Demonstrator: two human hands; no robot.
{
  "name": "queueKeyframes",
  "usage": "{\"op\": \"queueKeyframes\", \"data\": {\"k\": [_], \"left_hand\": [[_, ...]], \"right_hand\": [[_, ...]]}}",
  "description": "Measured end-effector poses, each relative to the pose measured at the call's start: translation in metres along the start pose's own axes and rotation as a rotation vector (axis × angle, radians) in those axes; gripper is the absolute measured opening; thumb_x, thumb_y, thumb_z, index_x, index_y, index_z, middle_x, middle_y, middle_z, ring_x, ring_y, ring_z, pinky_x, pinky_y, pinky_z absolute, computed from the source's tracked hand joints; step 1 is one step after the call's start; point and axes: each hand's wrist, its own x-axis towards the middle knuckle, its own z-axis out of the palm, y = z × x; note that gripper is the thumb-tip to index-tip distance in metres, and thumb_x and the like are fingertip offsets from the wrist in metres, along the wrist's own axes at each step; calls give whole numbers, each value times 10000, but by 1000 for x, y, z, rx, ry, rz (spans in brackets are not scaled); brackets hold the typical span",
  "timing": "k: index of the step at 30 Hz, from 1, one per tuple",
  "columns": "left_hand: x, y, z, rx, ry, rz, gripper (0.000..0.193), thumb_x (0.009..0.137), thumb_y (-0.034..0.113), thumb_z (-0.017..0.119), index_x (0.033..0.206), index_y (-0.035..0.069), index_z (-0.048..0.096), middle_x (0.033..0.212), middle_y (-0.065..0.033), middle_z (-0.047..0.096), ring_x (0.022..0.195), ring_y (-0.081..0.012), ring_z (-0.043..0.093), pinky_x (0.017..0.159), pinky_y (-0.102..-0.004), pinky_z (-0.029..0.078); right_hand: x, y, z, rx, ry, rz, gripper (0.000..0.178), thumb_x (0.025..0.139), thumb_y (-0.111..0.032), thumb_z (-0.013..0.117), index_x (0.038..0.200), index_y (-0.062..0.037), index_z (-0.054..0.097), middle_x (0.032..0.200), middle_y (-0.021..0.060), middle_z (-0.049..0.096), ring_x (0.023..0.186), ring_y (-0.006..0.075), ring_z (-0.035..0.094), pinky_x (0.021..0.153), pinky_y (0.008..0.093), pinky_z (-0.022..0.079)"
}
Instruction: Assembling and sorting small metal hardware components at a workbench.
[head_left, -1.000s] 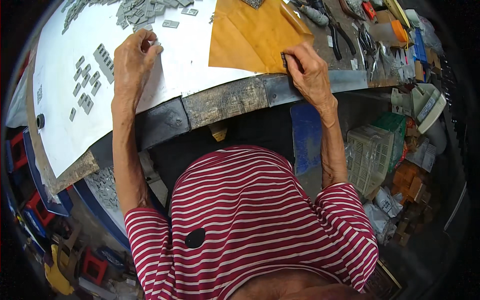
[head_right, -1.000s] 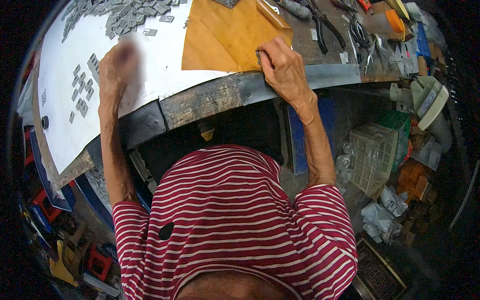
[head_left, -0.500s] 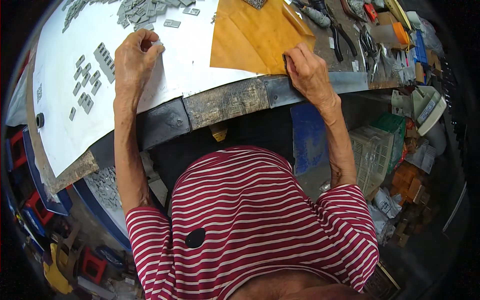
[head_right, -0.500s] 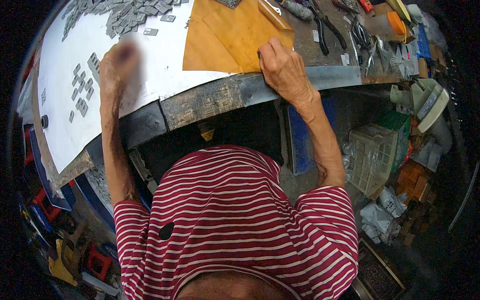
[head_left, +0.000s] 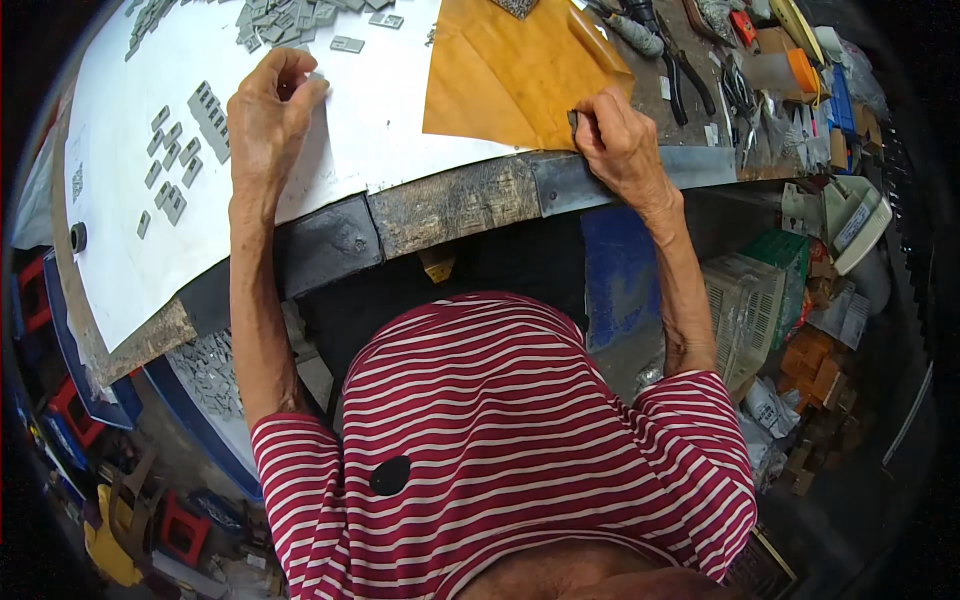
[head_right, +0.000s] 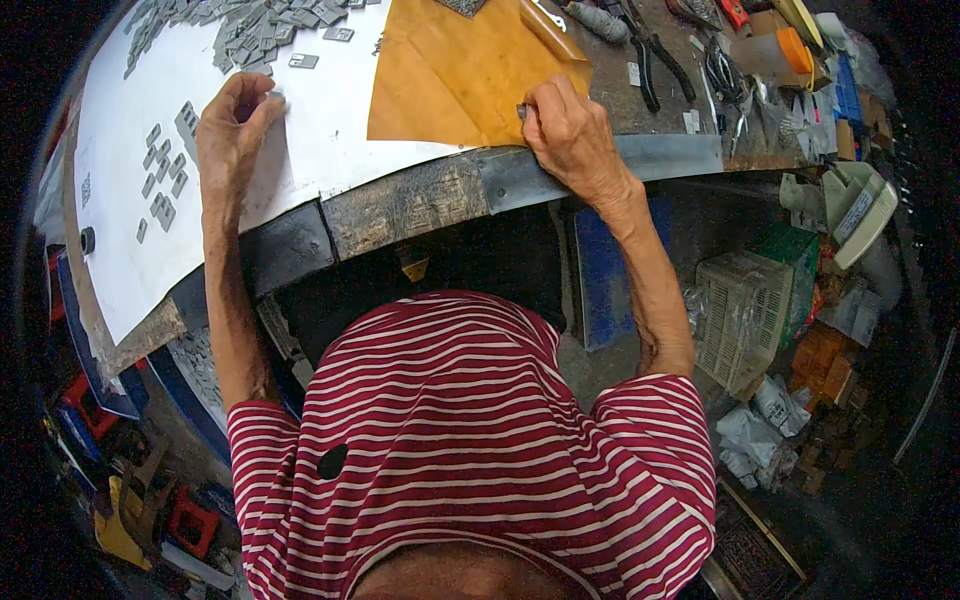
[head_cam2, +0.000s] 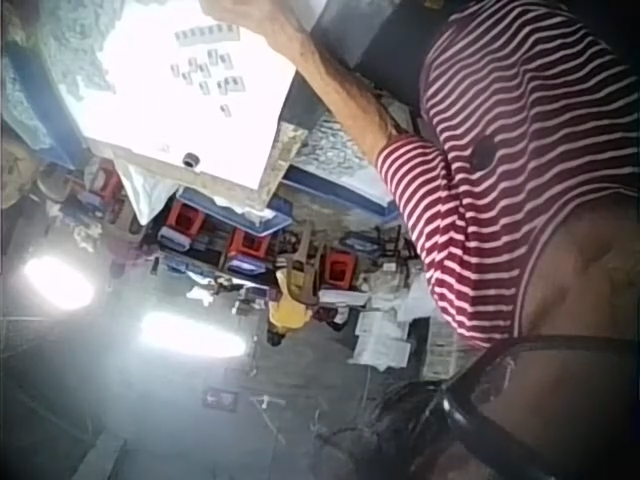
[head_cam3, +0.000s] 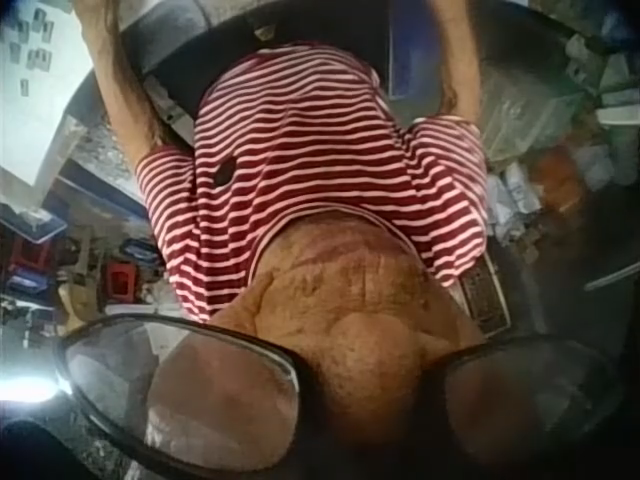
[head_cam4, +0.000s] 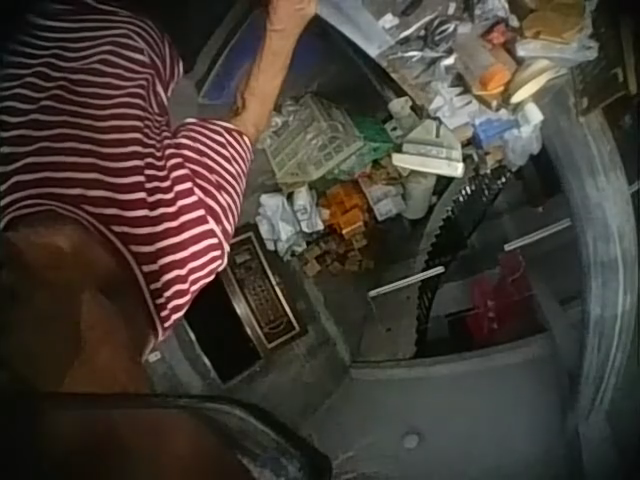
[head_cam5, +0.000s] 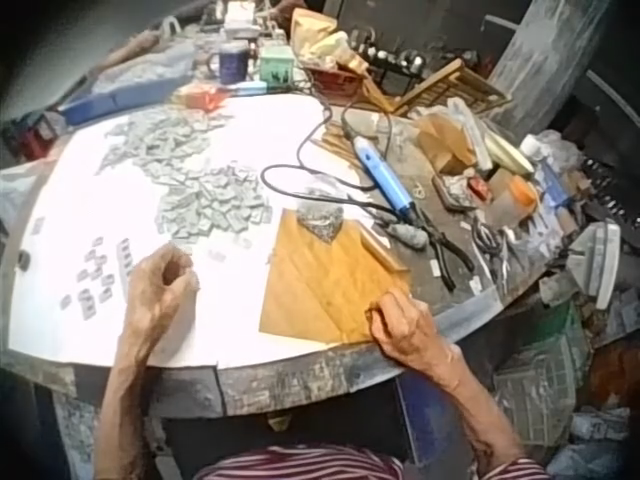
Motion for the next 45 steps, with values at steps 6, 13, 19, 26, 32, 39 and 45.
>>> {"op": "queueKeyframes", "data": {"k": [6,13,19,26,32,39,45], "left_hand": [[3,6,-5,-335,-119,-7,192,756,115,648,934,44,638,757,-61,632,679,-131,600,603,-240,495],[2,18,2,-699,-173,-95,164,783,98,633,894,-19,605,694,-79,622,583,-103,595,535,-199,474],[-4,16,10,-749,-235,-189,158,808,112,592,873,-27,556,671,-99,629,523,-102,578,481,-187,442],[-9,19,16,-794,-242,-227,163,833,132,554,894,-15,521,693,-137,630,507,-114,580,456,-204,447],[-10,17,16,-824,-230,-249,152,839,128,541,908,-5,522,713,-140,626,534,-113,580,506,-211,468],[-8,15,16,-850,-262,-206,175,853,137,526,947,-10,516,733,-152,627,562,-120,589,546,-212,479],[-9,18,15,-866,-298,-184,195,857,147,527,968,-13,517,745,-145,625,594,-122,593,565,-212,481]], "right_hand": [[-2,4,-4,203,-5,214,60,767,-25,550,795,10,510,702,114,534,611,244,568,540,315,460],[15,-6,-16,866,-24,803,108,811,-74,568,834,31,581,618,-9,515,507,31,449,443,172,348],[37,-20,-10,1534,26,792,110,810,-63,578,859,34,571,710,46,557,541,57,462,423,174,335],[68,-47,23,1860,-76,788,91,817,-30,546,863,48,562,755,102,579,583,80,483,460,179,360],[86,-62,42,1874,-88,758,91,804,0,554,869,63,548,760,118,575,587,84,490,462,177,372],[94,-78,46,1654,-77,657,101,783,-6,577,863,54,561,698,92,573,514,67,479,432,168,371],[95,-83,48,1504,-84,646,119,769,-31,613,854,39,568,609,48,558,443,56,451,399,171,369]]}}
